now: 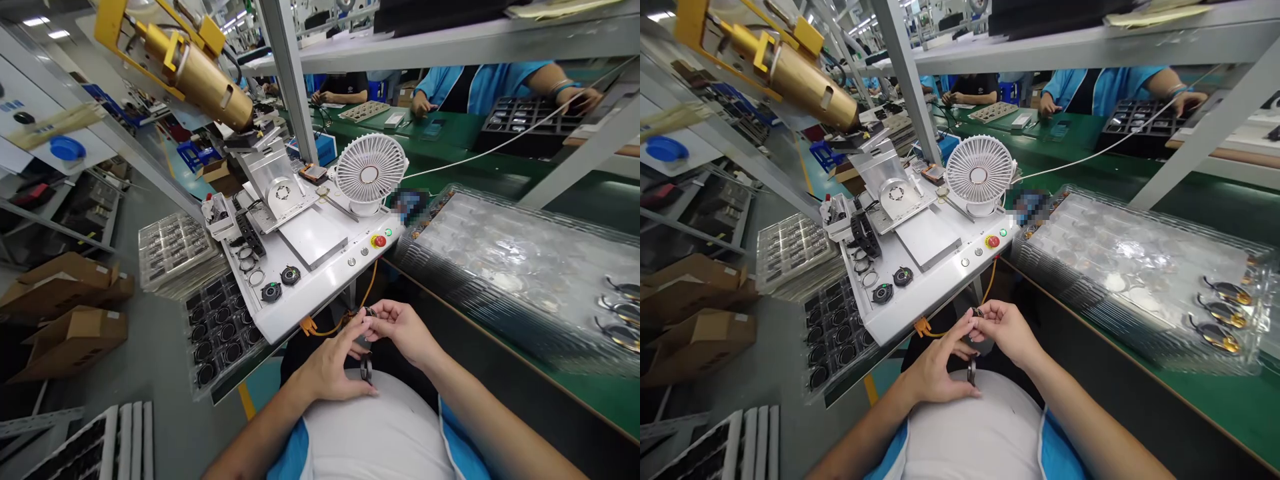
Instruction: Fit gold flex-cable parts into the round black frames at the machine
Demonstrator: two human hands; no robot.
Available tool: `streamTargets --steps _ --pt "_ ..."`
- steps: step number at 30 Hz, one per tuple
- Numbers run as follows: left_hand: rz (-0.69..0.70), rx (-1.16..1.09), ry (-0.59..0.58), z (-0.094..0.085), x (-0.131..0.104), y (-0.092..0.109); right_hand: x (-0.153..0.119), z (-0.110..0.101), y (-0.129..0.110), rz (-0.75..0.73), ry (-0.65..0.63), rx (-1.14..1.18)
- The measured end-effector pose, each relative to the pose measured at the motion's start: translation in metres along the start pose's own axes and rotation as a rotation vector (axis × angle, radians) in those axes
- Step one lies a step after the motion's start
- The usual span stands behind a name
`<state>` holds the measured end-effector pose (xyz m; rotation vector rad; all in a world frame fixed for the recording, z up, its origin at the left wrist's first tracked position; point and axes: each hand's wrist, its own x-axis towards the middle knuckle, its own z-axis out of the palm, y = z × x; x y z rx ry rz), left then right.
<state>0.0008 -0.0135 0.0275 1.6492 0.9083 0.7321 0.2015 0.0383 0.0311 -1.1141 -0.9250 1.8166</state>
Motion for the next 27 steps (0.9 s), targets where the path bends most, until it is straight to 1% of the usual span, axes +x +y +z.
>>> streamTargets --steps 3,5,9,11,14,16,18,21,24,27 --pt "0.015 -0.127 -0.013 -0.004 -0.002 -0.004 -0.001 0.001 -0.001 0.033 -0.011 0.045" --pt "0.065 -0.243 0.022 -0.006 -0.003 -0.010 -0.003 0.002 -0.003 0.055 -0.015 0.067" --pt "0.201 -0.491 0.214 -0.007 0.001 -0.022 -0.007 0.005 -0.009 0.070 -0.022 0.082" --pt "0.209 -0.577 0.307 -0.006 0.004 -0.025 -0.010 0.009 -0.011 0.061 -0.035 0.057" --pt "0.212 -0.631 0.442 -0.003 0.008 -0.027 -0.014 0.019 -0.010 0.076 -0.082 0.020" --pt "0.195 -0.639 0.491 0.001 0.009 -0.029 -0.017 0.029 -0.009 0.099 -0.105 0.035" --pt "0.181 -0.635 0.499 0.004 0.009 -0.031 -0.021 0.039 -0.007 0.097 -0.089 0.061" --pt "0.214 -0.590 0.492 0.005 0.007 -0.033 -0.025 0.050 -0.008 0.024 -0.016 0.046" --pt "0.276 -0.560 0.487 0.004 0.005 -0.033 -0.027 0.057 -0.009 -0.055 0.019 -0.013" --pt "0.279 -0.561 0.495 0.002 0.003 -0.034 -0.028 0.061 -0.010 -0.086 0.026 -0.054"
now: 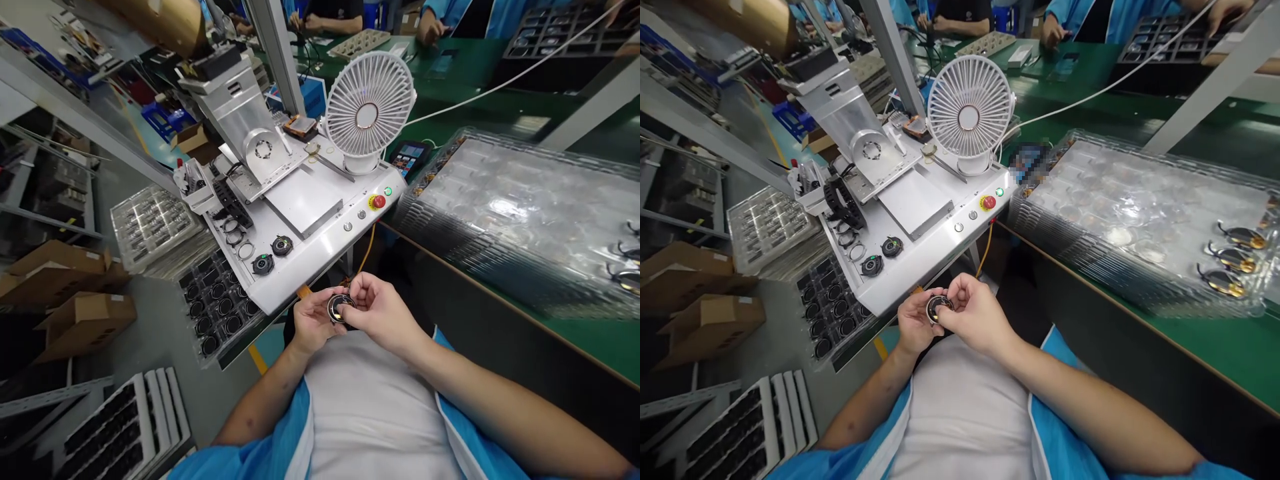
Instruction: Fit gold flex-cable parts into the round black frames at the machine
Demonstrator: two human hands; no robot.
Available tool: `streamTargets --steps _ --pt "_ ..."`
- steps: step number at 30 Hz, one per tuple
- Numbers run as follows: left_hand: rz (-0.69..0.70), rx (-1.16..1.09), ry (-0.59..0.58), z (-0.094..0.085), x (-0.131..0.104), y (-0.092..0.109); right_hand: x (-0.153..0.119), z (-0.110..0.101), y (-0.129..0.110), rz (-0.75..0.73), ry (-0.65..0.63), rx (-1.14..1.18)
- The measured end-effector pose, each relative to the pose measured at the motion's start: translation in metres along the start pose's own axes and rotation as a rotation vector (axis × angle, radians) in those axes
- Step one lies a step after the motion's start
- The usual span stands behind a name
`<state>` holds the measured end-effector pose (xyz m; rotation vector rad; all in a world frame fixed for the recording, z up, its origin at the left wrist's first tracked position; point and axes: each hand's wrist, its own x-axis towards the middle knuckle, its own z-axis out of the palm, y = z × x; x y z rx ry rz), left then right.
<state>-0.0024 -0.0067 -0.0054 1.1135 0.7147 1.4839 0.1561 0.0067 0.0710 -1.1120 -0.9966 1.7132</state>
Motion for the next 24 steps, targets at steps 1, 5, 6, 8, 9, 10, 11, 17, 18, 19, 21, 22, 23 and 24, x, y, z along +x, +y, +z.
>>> streamTargets --steps 1,5,6,8,9,10,11,17,18,19,21,22,23,24 --pt "0.001 0.006 0.008 0.000 0.000 0.000 0.000 0.001 0.000 -0.004 0.002 -0.010" --pt "0.009 -0.003 0.034 0.000 0.000 0.000 -0.001 0.005 -0.001 -0.006 0.001 -0.028" --pt "0.011 -0.015 0.035 0.000 0.000 0.000 -0.001 0.006 -0.001 -0.005 -0.001 -0.028" --pt "0.015 -0.035 0.034 0.001 0.001 0.000 -0.001 0.006 -0.002 -0.001 -0.019 -0.006" --pt "0.016 -0.041 0.036 0.002 0.001 0.000 -0.001 0.007 -0.002 0.004 -0.031 0.007" --pt "0.014 -0.043 0.038 0.002 0.002 0.000 -0.002 0.007 -0.002 0.007 -0.039 0.017" --pt "0.009 -0.041 0.042 0.002 0.002 0.000 -0.002 0.007 -0.002 0.011 -0.043 0.022" --pt "-0.004 -0.052 0.060 0.000 0.001 -0.002 0.000 0.008 0.001 0.011 -0.047 0.050" --pt "-0.012 -0.053 0.070 0.000 0.001 -0.003 0.001 0.008 0.002 0.008 -0.048 0.061" --pt "-0.026 -0.054 0.083 -0.001 0.001 -0.003 0.002 0.008 0.003 0.006 -0.052 0.072" --pt "-0.065 -0.057 0.117 -0.002 0.000 -0.006 0.004 0.007 0.005 0.002 -0.056 0.083" --pt "-0.081 -0.059 0.130 -0.003 0.000 -0.007 0.005 0.007 0.006 0.000 -0.052 0.081" --pt "-0.093 -0.058 0.140 -0.003 0.000 -0.008 0.006 0.007 0.007 -0.004 -0.044 0.074" --pt "-0.099 -0.053 0.148 -0.004 -0.001 -0.010 0.008 0.007 0.008 -0.009 -0.034 0.069"
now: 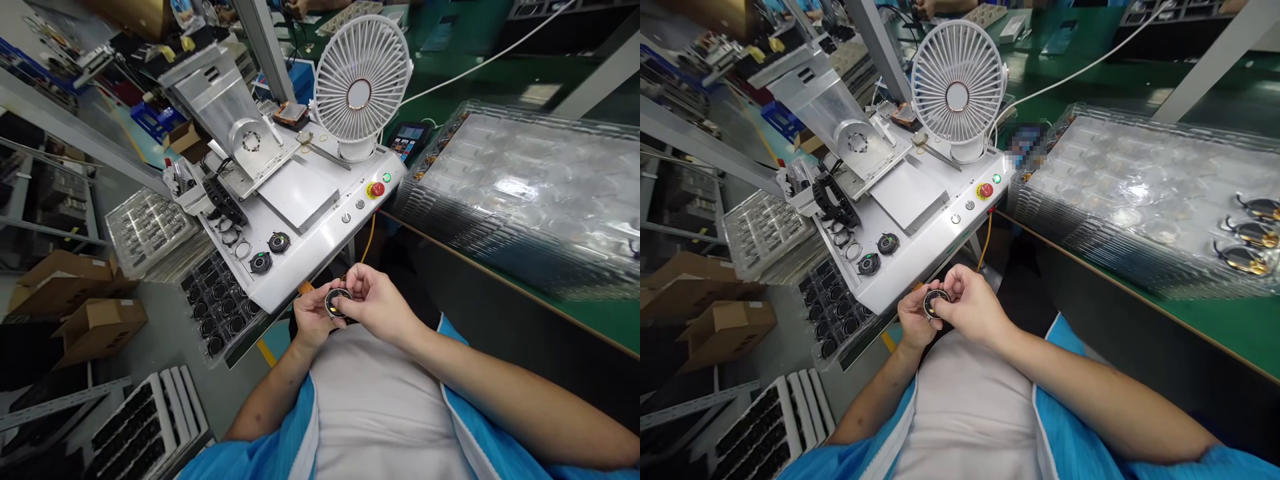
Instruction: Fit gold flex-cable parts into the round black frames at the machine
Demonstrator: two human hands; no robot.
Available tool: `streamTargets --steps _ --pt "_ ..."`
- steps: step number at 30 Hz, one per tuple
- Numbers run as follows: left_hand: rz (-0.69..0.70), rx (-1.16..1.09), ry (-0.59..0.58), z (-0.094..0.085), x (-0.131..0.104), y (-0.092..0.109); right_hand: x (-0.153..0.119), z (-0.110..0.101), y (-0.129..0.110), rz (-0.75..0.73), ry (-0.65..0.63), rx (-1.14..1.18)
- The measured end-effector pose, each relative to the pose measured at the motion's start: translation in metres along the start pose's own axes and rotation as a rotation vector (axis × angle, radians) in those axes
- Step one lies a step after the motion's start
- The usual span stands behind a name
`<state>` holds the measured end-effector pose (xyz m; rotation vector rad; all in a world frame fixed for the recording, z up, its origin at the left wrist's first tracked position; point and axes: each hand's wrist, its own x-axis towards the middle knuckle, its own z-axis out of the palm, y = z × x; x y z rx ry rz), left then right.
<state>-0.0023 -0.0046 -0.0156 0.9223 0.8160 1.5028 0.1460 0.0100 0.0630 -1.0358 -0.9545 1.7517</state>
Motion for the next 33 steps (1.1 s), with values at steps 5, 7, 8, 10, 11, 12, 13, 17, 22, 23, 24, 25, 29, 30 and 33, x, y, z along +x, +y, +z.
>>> streamTargets --steps 5,7,8,10,11,12,13,17,22,23,24,25,29,30,33 --pt "0.052 0.072 -0.007 -0.001 -0.003 0.000 0.005 -0.008 0.006 0.099 -0.031 0.031" --pt "0.091 0.121 -0.026 0.000 -0.003 0.001 0.007 -0.014 0.010 0.195 -0.081 -0.041" --pt "0.109 0.150 -0.041 0.001 -0.003 0.002 0.008 -0.018 0.013 0.225 -0.111 -0.080" --pt "0.158 0.212 -0.087 0.002 -0.003 0.003 0.011 -0.024 0.020 0.241 -0.177 -0.102" --pt "0.185 0.241 -0.109 0.003 -0.003 0.004 0.012 -0.027 0.024 0.232 -0.202 -0.078" --pt "0.209 0.268 -0.125 0.004 -0.003 0.005 0.013 -0.028 0.028 0.220 -0.213 -0.041" --pt "0.224 0.291 -0.134 0.005 -0.003 0.006 0.012 -0.029 0.031 0.211 -0.209 -0.001" --pt "0.234 0.336 -0.098 0.009 -0.006 0.008 0.009 -0.024 0.037 0.169 -0.169 0.128" --pt "0.194 0.303 -0.030 0.009 -0.003 0.013 0.015 -0.013 0.034 0.125 -0.154 0.134" --pt "0.179 0.297 -0.012 0.008 -0.002 0.015 0.018 -0.013 0.032 0.118 -0.152 0.096" --pt "0.167 0.293 0.008 0.008 0.000 0.018 0.023 -0.014 0.029 0.109 -0.157 0.042" --pt "0.157 0.290 0.030 0.008 0.001 0.021 0.029 -0.016 0.025 0.094 -0.166 -0.021" --pt "0.102 0.194 0.048 0.007 0.005 0.032 0.066 -0.036 -0.005 -0.092 0.008 -0.243" --pt "0.078 0.159 0.030 0.006 0.005 0.034 0.078 -0.042 -0.015 -0.144 0.099 -0.270" --pt "0.022 0.137 -0.042 0.004 0.007 0.039 0.114 -0.053 -0.043 -0.210 0.261 -0.310"
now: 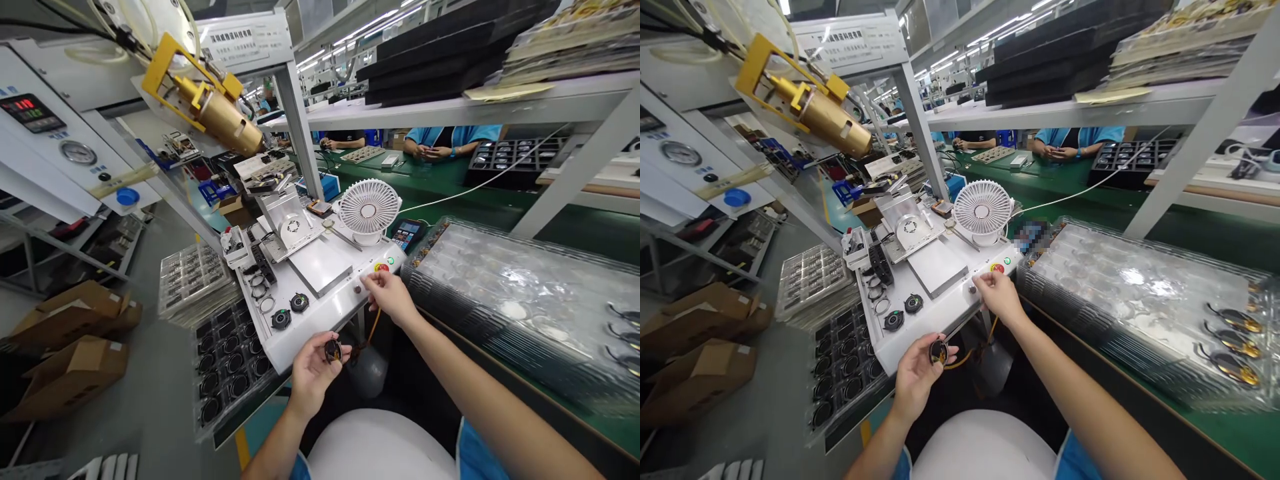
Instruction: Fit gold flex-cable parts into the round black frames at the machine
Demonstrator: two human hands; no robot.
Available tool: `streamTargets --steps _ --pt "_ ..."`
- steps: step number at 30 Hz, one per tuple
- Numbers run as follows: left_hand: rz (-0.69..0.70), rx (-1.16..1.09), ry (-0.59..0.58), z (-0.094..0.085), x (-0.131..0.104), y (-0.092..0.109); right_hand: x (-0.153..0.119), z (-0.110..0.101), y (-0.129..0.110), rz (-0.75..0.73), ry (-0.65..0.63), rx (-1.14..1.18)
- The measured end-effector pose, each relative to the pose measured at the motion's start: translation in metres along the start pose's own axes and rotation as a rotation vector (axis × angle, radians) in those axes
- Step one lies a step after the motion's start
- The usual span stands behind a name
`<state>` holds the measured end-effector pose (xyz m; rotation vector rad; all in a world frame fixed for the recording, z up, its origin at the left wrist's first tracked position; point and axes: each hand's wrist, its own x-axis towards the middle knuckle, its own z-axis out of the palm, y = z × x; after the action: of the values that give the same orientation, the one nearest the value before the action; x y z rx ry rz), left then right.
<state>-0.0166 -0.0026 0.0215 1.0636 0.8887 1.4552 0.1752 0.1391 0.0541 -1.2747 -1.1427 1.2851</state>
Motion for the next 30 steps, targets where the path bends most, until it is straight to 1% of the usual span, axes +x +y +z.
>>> streamTargets --steps 2,4,6,7,8,10,12,15,16,18,21,26,30 --pt "0.003 0.047 -0.022 0.000 0.001 0.002 0.024 0.003 -0.011 0.006 0.014 -0.020" --pt "0.037 0.113 0.001 0.000 0.002 0.003 0.042 0.010 -0.021 0.013 0.023 -0.044" --pt "0.087 0.200 0.042 0.001 0.002 0.005 0.049 0.016 -0.028 0.010 0.033 -0.066" --pt "0.114 0.246 0.059 0.001 0.001 0.006 0.047 0.018 -0.031 0.000 0.038 -0.074" --pt "0.140 0.288 0.071 0.001 0.000 0.008 0.042 0.019 -0.033 -0.012 0.041 -0.078" --pt "0.187 0.358 0.086 0.002 -0.002 0.011 0.019 0.017 -0.035 -0.040 0.023 -0.074" --pt "0.221 0.415 0.099 0.002 -0.005 0.013 -0.016 0.014 -0.032 -0.067 -0.075 -0.050" --pt "0.247 0.493 0.107 0.005 -0.007 0.015 -0.074 0.012 -0.024 -0.053 -0.272 -0.014" --pt "0.256 0.513 0.098 0.007 -0.007 0.015 -0.089 0.012 -0.021 -0.039 -0.311 -0.013" --pt "0.282 0.545 0.067 0.010 -0.007 0.015 -0.111 0.013 -0.016 -0.031 -0.337 -0.036" --pt "0.330 0.580 0.034 0.013 -0.005 0.017 -0.122 0.016 -0.010 -0.082 -0.322 -0.083" --pt "0.359 0.600 0.043 0.013 -0.005 0.017 -0.118 0.016 -0.008 -0.110 -0.309 -0.101" --pt "0.364 0.617 0.050 0.011 -0.007 0.016 -0.120 0.016 -0.007 -0.126 -0.306 -0.124"
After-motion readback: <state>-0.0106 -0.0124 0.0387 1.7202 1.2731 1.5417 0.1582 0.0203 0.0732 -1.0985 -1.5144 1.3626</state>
